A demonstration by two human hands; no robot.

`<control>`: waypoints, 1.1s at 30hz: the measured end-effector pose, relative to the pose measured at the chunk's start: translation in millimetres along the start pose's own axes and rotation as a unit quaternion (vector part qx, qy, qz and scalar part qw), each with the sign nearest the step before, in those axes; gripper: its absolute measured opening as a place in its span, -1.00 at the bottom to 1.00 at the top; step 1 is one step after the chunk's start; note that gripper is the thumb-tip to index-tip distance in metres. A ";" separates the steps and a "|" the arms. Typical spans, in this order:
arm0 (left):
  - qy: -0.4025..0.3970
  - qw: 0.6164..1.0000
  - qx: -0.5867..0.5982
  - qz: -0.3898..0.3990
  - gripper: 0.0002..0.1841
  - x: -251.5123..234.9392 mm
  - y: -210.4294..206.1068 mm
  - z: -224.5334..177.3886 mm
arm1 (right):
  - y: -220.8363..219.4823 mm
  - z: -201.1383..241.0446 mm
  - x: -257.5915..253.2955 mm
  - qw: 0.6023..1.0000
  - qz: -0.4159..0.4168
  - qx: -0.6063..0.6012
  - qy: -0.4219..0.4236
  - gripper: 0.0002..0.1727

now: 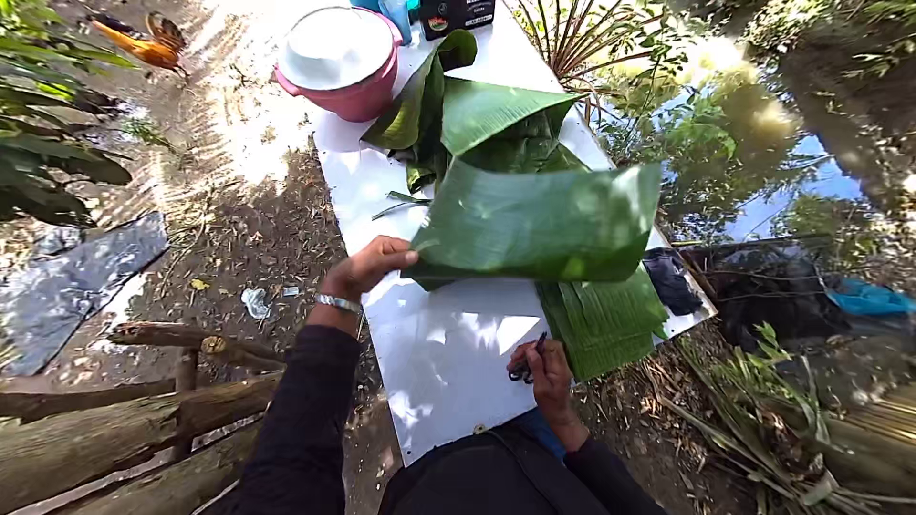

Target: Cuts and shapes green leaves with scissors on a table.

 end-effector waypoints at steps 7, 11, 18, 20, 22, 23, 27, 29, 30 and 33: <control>0.169 0.955 -0.220 -0.103 -0.56 10.4 -21.0 71.0 | -16.0 21.3 7.2 0.891 0.133 0.404 0.157 -0.79; 0.141 0.910 -0.348 -0.178 -0.47 -20.5 -10.8 44.9 | -15.4 17.1 14.5 0.871 0.182 0.429 0.155 -0.69; 0.067 0.945 -0.199 -0.251 -0.45 -102.0 -57.9 19.4 | 18.9 28.7 30.4 0.824 0.183 0.521 0.126 -0.57; 0.088 0.946 -0.169 -0.263 -0.46 -122.2 -72.3 27.1 | 18.8 27.2 31.3 0.826 0.188 0.521 0.108 -0.62; 0.091 0.946 -0.153 -0.271 -0.55 -134.1 -82.0 42.6 | 16.3 30.9 26.9 0.825 0.211 0.523 0.032 -0.63; 0.086 0.948 -0.145 -0.272 -0.59 -136.7 -84.7 54.6 | 14.9 33.1 24.3 0.820 0.236 0.521 -0.028 -0.64; 0.011 0.951 -0.136 -0.276 -0.66 -130.4 -90.4 87.5 | 9.9 36.5 26.1 0.798 0.305 0.514 -0.075 -0.76; -0.023 0.952 -0.124 -0.278 -0.68 -124.8 -90.2 89.9 | 6.5 41.7 23.8 0.832 0.286 0.470 -0.072 -0.74; -0.037 0.953 -0.114 -0.279 -0.68 -121.6 -90.6 90.4 | 4.4 44.8 18.7 0.855 0.249 0.452 -0.052 -0.71; -0.083 0.946 -0.095 -0.297 -0.70 -100.5 -96.7 83.7 | -4.6 51.4 -19.1 0.894 0.109 0.430 0.059 -0.67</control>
Point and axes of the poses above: each hand's wrist, its own x-axis away from the middle knuckle, its own y-axis out of the back of the hand, z = x × y, the point moved 3 cm from there along -x, towards the middle knuckle, and after that the axes turned 9 degrees about -z, right-handed, at the moved point
